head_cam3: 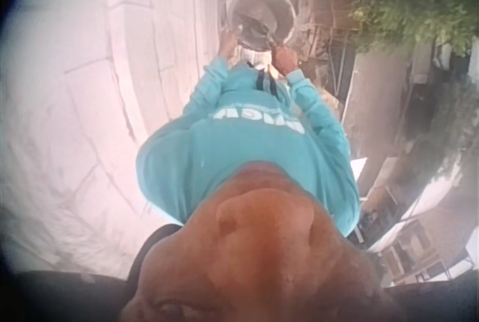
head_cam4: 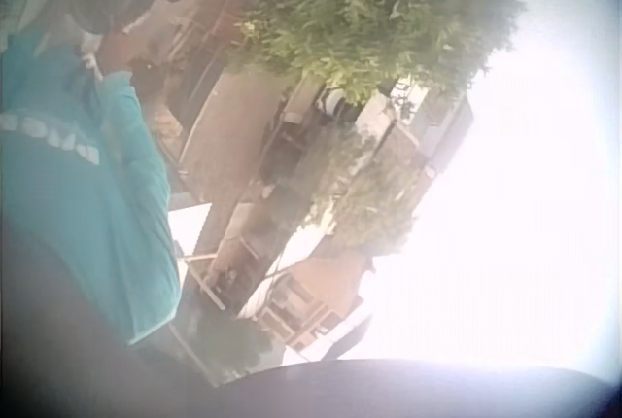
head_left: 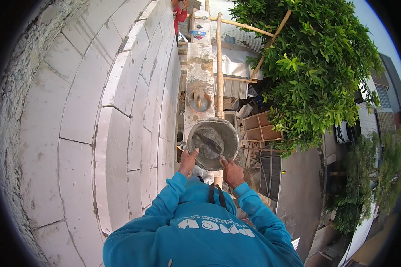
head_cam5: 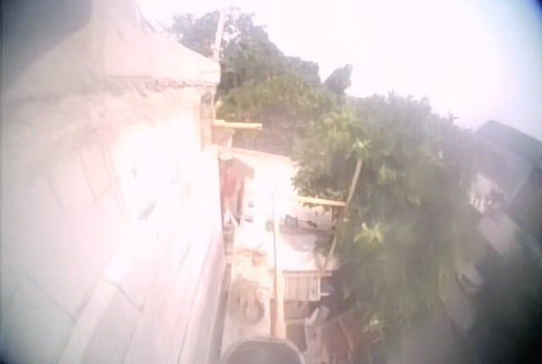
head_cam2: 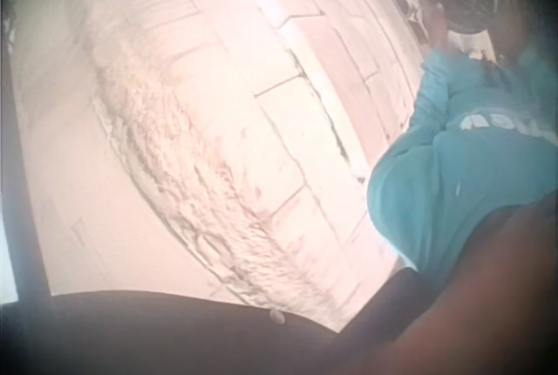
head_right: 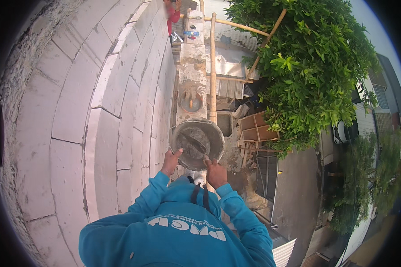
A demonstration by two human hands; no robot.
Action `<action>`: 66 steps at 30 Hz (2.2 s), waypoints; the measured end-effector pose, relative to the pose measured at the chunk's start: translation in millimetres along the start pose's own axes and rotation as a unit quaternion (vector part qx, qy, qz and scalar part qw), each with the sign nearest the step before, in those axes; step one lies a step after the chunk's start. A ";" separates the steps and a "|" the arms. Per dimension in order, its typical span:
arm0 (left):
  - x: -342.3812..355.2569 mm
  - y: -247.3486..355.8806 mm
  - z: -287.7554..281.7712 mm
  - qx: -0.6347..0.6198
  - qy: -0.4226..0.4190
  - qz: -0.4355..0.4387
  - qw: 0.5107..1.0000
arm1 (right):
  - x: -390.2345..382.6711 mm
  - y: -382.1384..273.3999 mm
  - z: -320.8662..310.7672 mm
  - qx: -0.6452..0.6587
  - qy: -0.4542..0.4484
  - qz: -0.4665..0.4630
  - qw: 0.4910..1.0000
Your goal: The person scoops cement from a bucket using a trowel and applies it to a wall. They spread the cement with a notched trowel, place a white rectangular tile onto the wet cement, and tap it into place with a hammer. The person then smooths the surface with a trowel and repeats the process on another section of the wall.
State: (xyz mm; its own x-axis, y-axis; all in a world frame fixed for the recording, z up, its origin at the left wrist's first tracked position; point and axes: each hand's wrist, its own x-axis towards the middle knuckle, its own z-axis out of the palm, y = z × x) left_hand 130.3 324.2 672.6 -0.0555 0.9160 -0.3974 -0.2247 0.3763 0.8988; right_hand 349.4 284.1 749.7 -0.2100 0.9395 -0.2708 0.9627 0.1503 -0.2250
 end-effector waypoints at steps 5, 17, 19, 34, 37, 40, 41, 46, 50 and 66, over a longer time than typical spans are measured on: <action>8.4 -7.4 -3.3 -0.017 0.025 0.008 1.000 | -27.0 -0.8 -32.4 0.000 -0.033 -0.079 0.996; -11.3 -0.4 13.8 0.042 0.090 0.073 0.992 | 12.8 24.8 -39.9 -0.111 -0.066 -0.076 0.989; -17.4 1.1 13.7 0.025 0.100 0.079 0.991 | 16.1 20.3 -51.7 -0.139 -0.036 -0.063 0.988; -41.6 21.5 35.3 0.140 0.121 0.037 0.982 | 15.3 5.1 -41.9 -0.029 -0.099 -0.092 0.990; -43.0 19.4 35.7 0.109 0.128 0.038 0.985 | 24.1 6.7 -54.6 0.080 -0.163 -0.095 0.979; -35.3 11.4 33.6 0.031 0.140 0.047 0.989 | 24.1 3.2 -79.8 0.262 -0.224 0.060 0.937; -30.4 10.0 31.9 0.011 0.135 0.052 0.989 | 26.5 9.6 -70.5 0.194 -0.132 0.021 0.972; 1.2 -6.1 37.0 -0.013 0.142 0.067 0.988 | 39.9 16.0 -63.9 -0.090 0.037 -0.001 0.995; 16.2 -12.4 47.5 0.034 0.164 0.080 0.983 | 46.6 13.9 -50.6 -0.193 -0.046 -0.015 0.980; 4.7 2.0 39.8 -0.016 0.136 0.078 0.988 | 48.6 10.6 -52.5 -0.127 0.022 -0.035 0.991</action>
State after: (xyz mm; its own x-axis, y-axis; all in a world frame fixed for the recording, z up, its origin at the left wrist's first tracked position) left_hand 168.4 334.8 679.9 -0.3492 0.8896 -0.2943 -0.2234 0.2259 0.9482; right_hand 358.3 347.5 783.4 -0.2757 0.9356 -0.2207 0.9590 0.2833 0.0031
